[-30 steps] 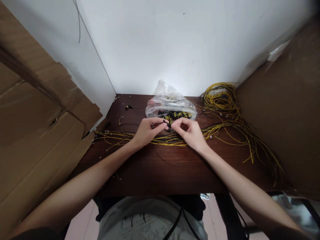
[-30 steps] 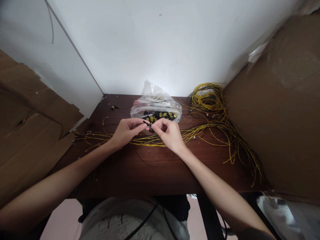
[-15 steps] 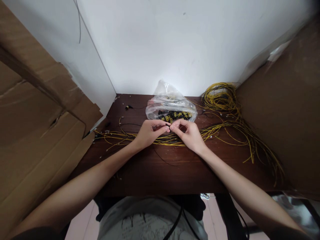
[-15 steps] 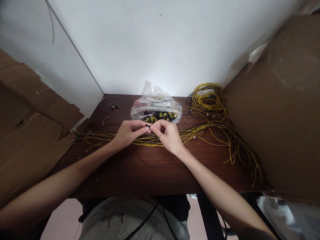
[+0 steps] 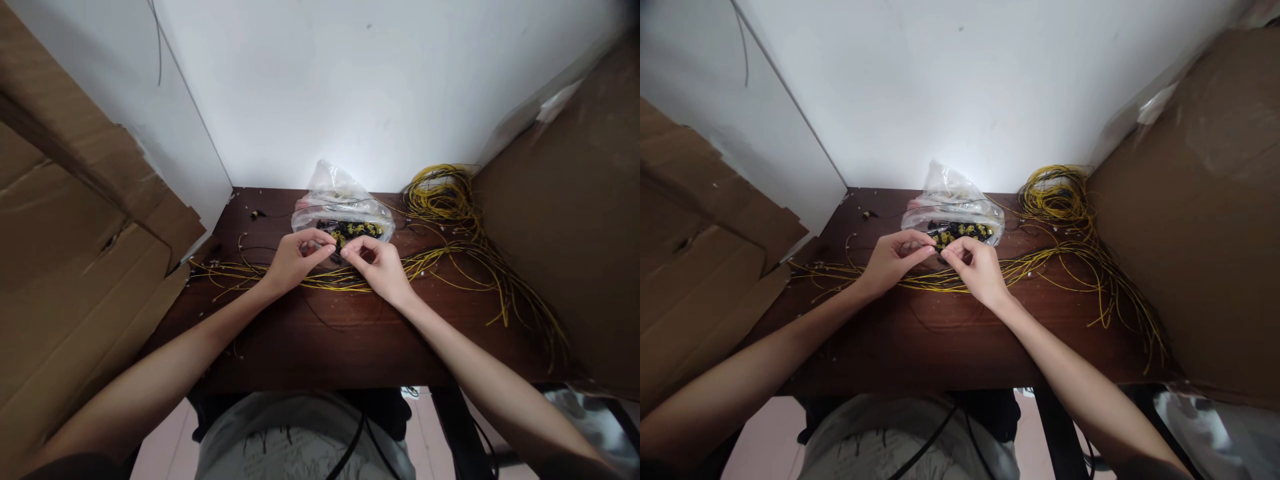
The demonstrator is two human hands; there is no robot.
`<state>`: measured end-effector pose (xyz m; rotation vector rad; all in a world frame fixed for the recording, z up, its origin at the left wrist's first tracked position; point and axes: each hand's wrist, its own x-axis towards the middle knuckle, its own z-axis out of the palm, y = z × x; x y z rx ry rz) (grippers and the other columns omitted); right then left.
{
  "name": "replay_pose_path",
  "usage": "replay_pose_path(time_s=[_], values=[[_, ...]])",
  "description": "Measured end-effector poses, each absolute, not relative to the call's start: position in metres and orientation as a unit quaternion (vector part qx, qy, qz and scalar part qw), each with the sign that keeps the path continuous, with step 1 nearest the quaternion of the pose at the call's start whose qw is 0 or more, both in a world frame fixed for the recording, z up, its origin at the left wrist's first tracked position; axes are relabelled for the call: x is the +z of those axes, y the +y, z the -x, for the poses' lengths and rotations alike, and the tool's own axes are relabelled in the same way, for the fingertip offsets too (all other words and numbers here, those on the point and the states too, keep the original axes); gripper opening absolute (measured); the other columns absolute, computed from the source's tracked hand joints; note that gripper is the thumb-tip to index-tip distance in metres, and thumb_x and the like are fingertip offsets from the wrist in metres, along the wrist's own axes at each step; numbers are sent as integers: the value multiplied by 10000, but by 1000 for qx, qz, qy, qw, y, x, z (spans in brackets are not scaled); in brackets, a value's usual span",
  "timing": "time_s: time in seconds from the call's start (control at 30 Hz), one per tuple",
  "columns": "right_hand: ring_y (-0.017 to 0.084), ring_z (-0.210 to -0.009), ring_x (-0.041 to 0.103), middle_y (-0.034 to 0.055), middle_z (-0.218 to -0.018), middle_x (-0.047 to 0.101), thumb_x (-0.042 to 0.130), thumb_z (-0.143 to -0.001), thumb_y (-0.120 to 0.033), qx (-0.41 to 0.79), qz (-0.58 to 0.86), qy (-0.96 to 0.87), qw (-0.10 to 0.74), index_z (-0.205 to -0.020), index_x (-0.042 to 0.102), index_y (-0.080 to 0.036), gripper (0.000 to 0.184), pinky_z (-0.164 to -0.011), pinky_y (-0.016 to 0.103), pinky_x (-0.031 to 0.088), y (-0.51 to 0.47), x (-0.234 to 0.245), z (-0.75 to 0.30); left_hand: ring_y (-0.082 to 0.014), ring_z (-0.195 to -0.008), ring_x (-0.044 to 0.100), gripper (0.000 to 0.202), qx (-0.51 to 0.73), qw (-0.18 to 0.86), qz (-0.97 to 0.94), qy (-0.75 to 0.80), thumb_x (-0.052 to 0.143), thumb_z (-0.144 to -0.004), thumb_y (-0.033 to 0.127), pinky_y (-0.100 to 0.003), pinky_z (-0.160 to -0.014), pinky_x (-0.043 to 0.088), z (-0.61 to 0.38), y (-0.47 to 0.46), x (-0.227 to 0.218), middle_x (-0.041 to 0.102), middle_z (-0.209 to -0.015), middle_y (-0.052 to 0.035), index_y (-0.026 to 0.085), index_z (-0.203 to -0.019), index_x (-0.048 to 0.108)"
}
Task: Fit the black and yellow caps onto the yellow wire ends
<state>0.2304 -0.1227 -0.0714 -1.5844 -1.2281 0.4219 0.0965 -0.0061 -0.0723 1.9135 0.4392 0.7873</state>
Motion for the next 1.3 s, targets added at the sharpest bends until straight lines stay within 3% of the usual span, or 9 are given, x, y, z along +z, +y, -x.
replay_pose_path(time_s=[0.23,0.63,0.97,1.17,1.3], values=[[119,-635,553,30,-724,642,603,-783,-294,154,666,-516,516,-771,645,-144,156,-601,244,425,-124,-69,-232,-78,-519,496,153,342,472,-787,201,648,-735,275,-202,-498,388,-95,-7,-67,634,-636,-10,143,-804,681],[117,-616,524,22,-704,614,571,-810,-301,134,668,-534,500,-744,628,-153,172,-573,241,399,-124,-71,-233,-146,-678,654,191,326,525,-762,196,631,-758,288,-241,-635,513,-94,-11,-68,714,-756,-62,127,-847,683],[113,-617,522,21,-708,611,574,-813,-316,131,666,-529,509,-749,623,-150,185,-578,239,398,-124,-69,-231,-148,-691,647,207,319,493,-784,199,608,-781,293,-250,-666,509,-93,-12,-63,722,-771,-60,131,-864,706],[106,-592,504,-2,-668,572,626,-777,-342,157,658,-525,516,-884,617,-155,216,-566,236,404,-124,-69,-229,-143,-696,640,172,320,483,-794,187,599,-781,273,-234,-635,494,-94,-14,-63,717,-777,-49,147,-808,712],[116,-628,529,24,-727,614,609,-791,-321,144,659,-538,505,-836,636,-158,172,-589,248,420,-124,-69,-228,-145,-696,641,171,318,490,-790,185,598,-780,273,-240,-639,499,-94,-14,-64,716,-775,-49,148,-818,709]])
